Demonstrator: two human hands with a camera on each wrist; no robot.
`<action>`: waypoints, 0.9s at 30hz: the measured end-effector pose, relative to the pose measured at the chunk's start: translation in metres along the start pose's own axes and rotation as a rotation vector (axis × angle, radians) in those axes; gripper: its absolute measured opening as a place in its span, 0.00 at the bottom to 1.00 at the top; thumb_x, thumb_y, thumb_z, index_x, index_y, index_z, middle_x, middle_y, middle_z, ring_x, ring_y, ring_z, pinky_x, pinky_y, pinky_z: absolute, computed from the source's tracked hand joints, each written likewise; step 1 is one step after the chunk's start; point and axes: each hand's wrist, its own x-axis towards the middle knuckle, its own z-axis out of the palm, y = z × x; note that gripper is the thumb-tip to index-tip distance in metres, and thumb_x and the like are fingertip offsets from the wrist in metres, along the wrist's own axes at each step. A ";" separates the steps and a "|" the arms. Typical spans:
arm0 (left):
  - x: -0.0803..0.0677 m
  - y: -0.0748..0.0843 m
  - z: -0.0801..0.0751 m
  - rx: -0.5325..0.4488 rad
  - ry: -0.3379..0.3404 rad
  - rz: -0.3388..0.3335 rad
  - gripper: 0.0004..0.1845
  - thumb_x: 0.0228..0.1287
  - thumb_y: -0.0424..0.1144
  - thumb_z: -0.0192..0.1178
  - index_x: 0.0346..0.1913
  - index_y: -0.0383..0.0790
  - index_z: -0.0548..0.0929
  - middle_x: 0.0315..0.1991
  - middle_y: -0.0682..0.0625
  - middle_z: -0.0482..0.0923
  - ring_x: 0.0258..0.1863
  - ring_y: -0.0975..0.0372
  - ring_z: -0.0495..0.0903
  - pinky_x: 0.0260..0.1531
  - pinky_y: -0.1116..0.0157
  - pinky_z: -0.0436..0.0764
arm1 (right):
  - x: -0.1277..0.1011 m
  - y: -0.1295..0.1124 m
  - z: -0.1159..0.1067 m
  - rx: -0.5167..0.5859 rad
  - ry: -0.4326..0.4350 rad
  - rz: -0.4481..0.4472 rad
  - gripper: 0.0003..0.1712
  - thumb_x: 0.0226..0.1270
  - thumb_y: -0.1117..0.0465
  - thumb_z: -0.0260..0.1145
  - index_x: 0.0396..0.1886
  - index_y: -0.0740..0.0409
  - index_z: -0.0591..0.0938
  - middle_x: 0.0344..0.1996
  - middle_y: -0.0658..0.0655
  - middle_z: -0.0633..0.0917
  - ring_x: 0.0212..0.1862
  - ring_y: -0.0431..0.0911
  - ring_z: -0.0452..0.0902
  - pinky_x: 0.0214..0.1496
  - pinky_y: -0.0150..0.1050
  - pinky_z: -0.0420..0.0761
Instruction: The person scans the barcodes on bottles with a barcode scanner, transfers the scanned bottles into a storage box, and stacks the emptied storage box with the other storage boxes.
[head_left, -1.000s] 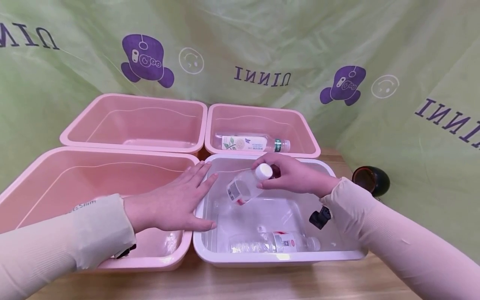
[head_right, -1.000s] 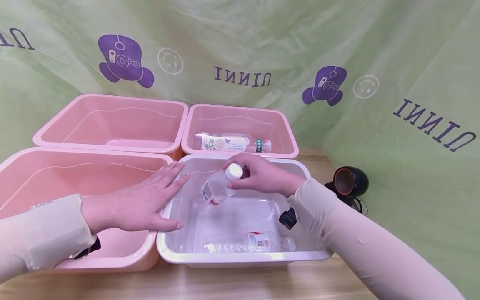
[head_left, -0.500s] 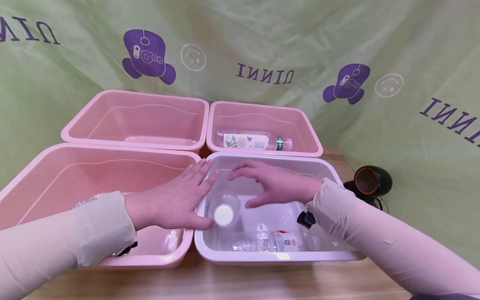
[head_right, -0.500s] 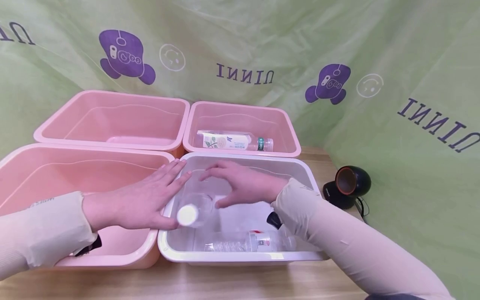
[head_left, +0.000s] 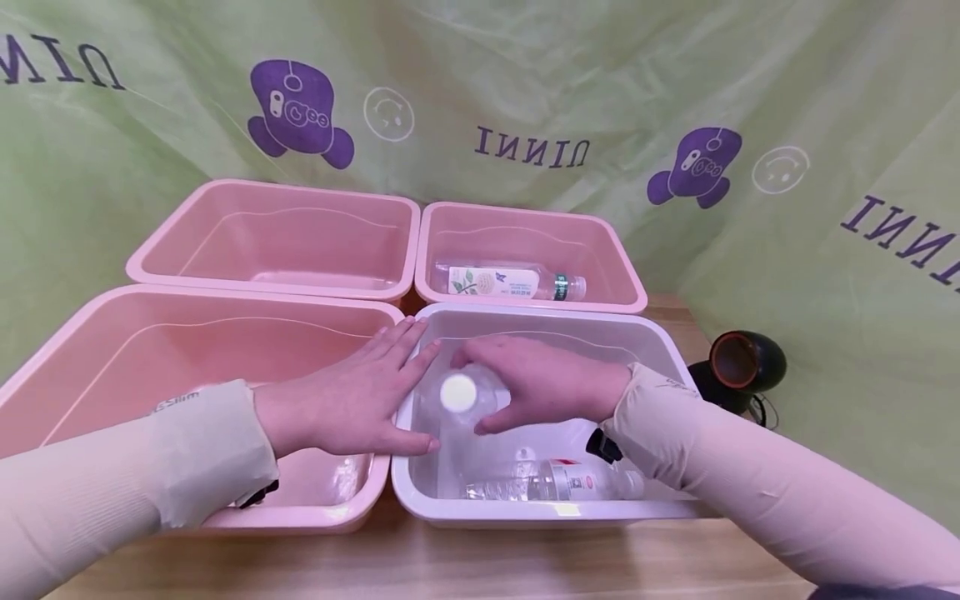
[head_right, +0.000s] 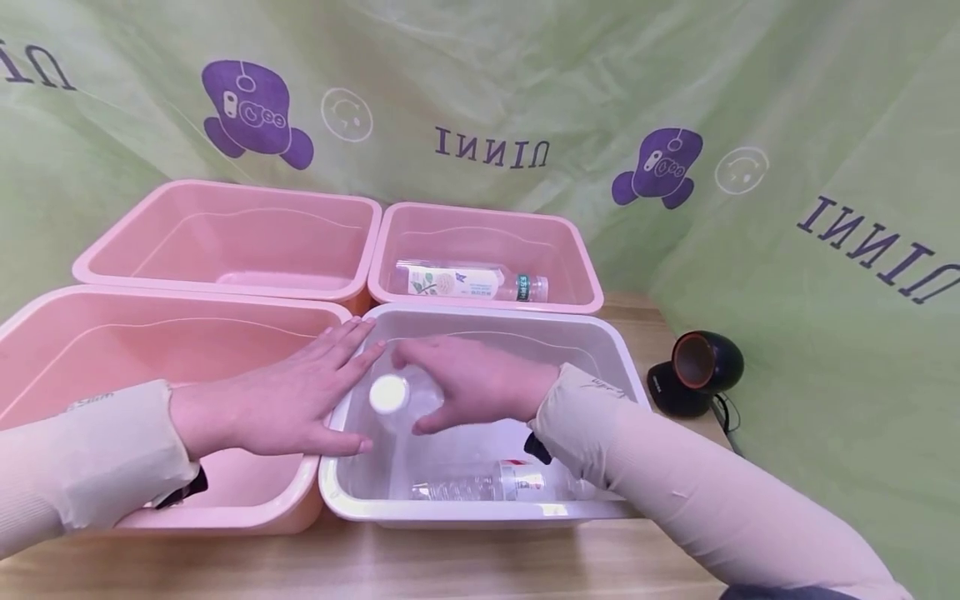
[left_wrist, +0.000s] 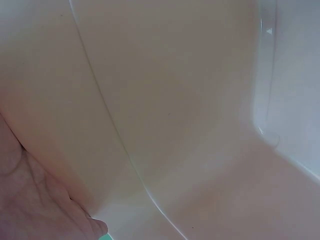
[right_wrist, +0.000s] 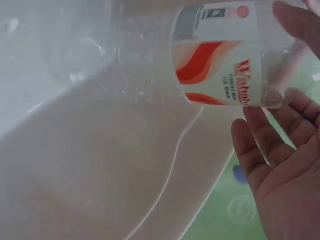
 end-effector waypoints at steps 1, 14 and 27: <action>0.000 0.000 0.000 -0.002 -0.004 -0.002 0.57 0.57 0.73 0.51 0.75 0.32 0.51 0.76 0.34 0.36 0.75 0.46 0.32 0.71 0.48 0.41 | -0.001 0.002 -0.003 0.041 0.034 0.040 0.35 0.50 0.49 0.77 0.57 0.50 0.73 0.49 0.43 0.78 0.51 0.38 0.74 0.57 0.37 0.73; 0.000 0.000 0.000 -0.010 -0.014 -0.012 0.57 0.56 0.72 0.52 0.75 0.33 0.51 0.76 0.35 0.35 0.75 0.46 0.32 0.70 0.48 0.40 | -0.031 0.026 -0.059 0.373 0.299 0.432 0.28 0.52 0.55 0.77 0.50 0.62 0.79 0.39 0.58 0.81 0.41 0.50 0.77 0.42 0.41 0.79; 0.000 0.000 0.000 -0.003 -0.022 -0.008 0.57 0.57 0.74 0.50 0.75 0.33 0.50 0.76 0.34 0.35 0.75 0.45 0.32 0.70 0.48 0.40 | -0.060 0.049 -0.086 0.670 0.579 0.494 0.20 0.67 0.59 0.64 0.54 0.62 0.71 0.41 0.53 0.79 0.43 0.44 0.75 0.45 0.34 0.75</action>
